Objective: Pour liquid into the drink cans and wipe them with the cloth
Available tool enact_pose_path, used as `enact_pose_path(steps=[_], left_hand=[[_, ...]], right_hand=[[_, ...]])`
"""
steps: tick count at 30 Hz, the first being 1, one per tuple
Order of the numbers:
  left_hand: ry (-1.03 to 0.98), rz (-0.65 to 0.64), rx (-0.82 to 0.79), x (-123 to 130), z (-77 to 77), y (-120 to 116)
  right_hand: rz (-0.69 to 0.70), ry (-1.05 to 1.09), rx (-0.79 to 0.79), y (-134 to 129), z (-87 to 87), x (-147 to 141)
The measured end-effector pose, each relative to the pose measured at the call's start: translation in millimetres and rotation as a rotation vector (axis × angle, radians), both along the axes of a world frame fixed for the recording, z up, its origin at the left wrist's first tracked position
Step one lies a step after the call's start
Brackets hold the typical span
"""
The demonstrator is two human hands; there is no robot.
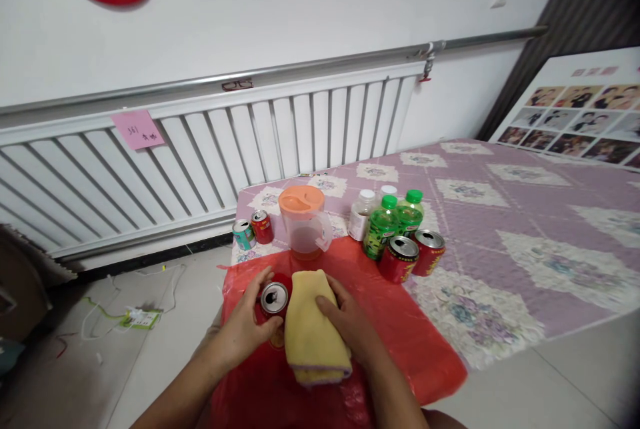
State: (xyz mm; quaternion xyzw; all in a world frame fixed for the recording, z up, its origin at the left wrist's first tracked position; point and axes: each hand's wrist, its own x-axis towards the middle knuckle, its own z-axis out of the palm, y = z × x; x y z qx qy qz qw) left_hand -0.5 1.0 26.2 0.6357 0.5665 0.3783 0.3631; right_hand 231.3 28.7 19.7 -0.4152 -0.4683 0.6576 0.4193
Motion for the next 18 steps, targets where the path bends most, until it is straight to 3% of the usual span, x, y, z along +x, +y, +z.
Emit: enact_pose_path(steps=[4,9,18], left_hand=[[0.032,0.074,0.059,0.5,-8.7,1.9],[0.039,0.027,0.078,-3.6,-5.2,3.8],[0.003,-0.043,0.006,-5.6,4.2,2.5]], right_hand=[[0.127,-0.074,-0.007,0.2,-5.9,2.6],[0.149,-0.256,0.049,1.6,-12.4,4.0],[0.121,0.031,-0.003,-5.8,2.9,2.1]])
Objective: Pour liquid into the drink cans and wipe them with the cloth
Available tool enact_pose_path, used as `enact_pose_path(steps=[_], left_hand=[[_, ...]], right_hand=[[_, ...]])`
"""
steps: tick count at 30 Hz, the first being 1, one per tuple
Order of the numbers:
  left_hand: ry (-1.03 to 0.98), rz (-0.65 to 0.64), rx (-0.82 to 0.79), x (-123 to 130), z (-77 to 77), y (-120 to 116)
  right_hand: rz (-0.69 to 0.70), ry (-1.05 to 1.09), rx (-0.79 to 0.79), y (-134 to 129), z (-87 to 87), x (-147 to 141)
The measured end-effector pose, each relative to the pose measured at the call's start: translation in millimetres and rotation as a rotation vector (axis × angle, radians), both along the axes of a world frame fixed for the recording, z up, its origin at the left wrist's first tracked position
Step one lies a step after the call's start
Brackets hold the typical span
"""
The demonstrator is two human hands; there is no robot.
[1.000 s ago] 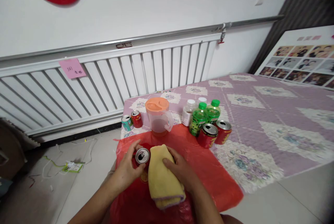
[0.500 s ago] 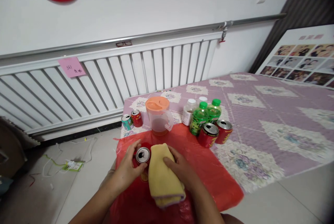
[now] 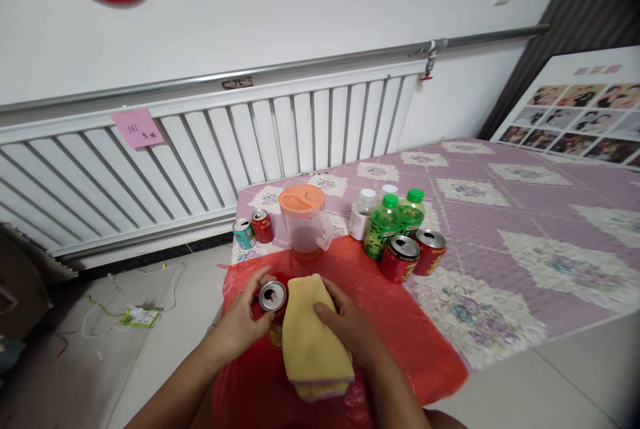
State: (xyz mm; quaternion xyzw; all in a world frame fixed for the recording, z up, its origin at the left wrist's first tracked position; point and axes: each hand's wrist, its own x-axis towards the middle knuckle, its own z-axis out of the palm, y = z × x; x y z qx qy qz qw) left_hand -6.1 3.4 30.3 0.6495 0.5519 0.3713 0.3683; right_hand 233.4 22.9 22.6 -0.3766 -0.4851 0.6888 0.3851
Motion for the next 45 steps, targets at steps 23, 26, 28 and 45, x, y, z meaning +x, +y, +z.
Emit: enact_pose_path(steps=[23,26,28,45], left_hand=[[0.147,0.152,0.157,10.7,4.9,0.4],[0.125,0.048,0.084,6.1,13.7,-1.4],[0.116,-0.019,0.037,3.0,18.5,-2.4],[0.186,0.129,0.125,11.5,11.2,0.6]], right_hand=[[0.02,-0.042,0.029,0.7,-3.6,3.9],[0.015,-0.158,0.074,3.5,-10.9,5.3],[0.007,-0.23,0.103,5.5,-15.2,5.8],[0.003,-0.093,0.069,0.6,-4.7,5.4]])
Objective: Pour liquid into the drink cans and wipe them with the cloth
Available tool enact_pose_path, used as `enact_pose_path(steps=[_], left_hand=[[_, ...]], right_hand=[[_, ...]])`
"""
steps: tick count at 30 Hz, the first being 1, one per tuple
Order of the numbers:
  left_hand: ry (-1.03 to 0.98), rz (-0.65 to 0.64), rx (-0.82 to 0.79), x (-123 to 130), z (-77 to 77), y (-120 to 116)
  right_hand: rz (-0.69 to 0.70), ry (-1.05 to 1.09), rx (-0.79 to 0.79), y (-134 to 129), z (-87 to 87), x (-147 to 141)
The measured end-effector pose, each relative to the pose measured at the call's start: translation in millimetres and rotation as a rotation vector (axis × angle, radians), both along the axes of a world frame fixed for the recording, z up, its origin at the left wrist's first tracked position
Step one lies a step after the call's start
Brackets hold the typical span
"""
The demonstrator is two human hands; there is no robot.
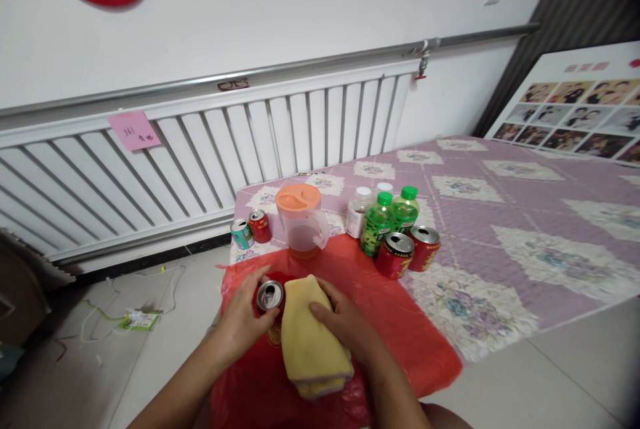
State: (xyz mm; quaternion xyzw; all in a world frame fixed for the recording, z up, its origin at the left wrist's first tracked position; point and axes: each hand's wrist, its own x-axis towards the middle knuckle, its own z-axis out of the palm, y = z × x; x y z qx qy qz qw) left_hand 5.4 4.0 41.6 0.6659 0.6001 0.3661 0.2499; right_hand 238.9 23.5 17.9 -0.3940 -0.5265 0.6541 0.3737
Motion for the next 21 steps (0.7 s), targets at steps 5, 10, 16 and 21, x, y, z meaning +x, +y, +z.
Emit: enact_pose_path(steps=[5,10,16,21], left_hand=[[-0.037,-0.125,-0.082,-2.4,11.0,-3.8],[-0.071,-0.159,-0.155,-5.4,13.0,-4.9],[-0.038,-0.014,-0.064,-1.2,4.2,-1.8],[-0.011,-0.046,-0.052,0.5,6.5,-1.1]], right_hand=[[-0.006,-0.135,0.026,2.8,-3.3,0.5],[-0.027,-0.162,0.064,3.5,-3.5,0.2],[-0.021,-0.045,0.047,0.7,-0.7,0.6],[0.026,-0.017,0.04,1.5,-2.1,-0.4]])
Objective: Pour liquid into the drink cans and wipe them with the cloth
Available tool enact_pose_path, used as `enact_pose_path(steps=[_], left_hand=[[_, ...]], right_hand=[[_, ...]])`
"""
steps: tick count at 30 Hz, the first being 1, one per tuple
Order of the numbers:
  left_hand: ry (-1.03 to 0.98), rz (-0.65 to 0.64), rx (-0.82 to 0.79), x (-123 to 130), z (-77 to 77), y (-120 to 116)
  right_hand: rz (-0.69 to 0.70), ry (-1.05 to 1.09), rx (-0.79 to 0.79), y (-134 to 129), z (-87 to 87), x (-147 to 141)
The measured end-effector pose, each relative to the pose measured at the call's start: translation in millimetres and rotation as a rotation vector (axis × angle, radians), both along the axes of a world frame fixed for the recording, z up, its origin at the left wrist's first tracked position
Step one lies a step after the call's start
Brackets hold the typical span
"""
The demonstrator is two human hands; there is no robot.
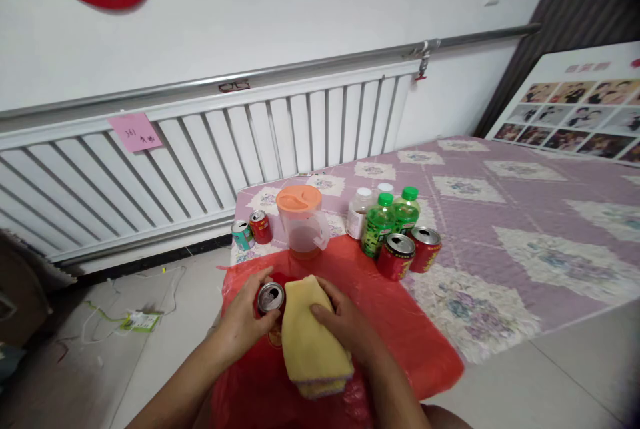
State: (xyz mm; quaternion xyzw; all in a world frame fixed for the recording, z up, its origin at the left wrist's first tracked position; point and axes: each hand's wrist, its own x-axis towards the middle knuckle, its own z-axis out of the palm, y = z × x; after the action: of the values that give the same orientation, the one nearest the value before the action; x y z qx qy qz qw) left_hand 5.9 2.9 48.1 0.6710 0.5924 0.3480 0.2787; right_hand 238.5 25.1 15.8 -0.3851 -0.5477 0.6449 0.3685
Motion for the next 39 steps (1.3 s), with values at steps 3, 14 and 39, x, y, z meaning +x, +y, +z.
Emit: enact_pose_path(steps=[3,14,39], left_hand=[[-0.017,-0.077,-0.035,-1.9,6.7,-1.8],[0.027,-0.017,-0.067,1.7,8.0,-1.5],[0.072,0.072,0.009,3.5,0.1,-1.4]], right_hand=[[-0.01,-0.082,0.021,2.8,-3.4,-0.8],[-0.032,-0.096,0.035,3.9,-5.9,-0.1],[0.004,0.117,-0.071,-1.3,0.7,1.3]])
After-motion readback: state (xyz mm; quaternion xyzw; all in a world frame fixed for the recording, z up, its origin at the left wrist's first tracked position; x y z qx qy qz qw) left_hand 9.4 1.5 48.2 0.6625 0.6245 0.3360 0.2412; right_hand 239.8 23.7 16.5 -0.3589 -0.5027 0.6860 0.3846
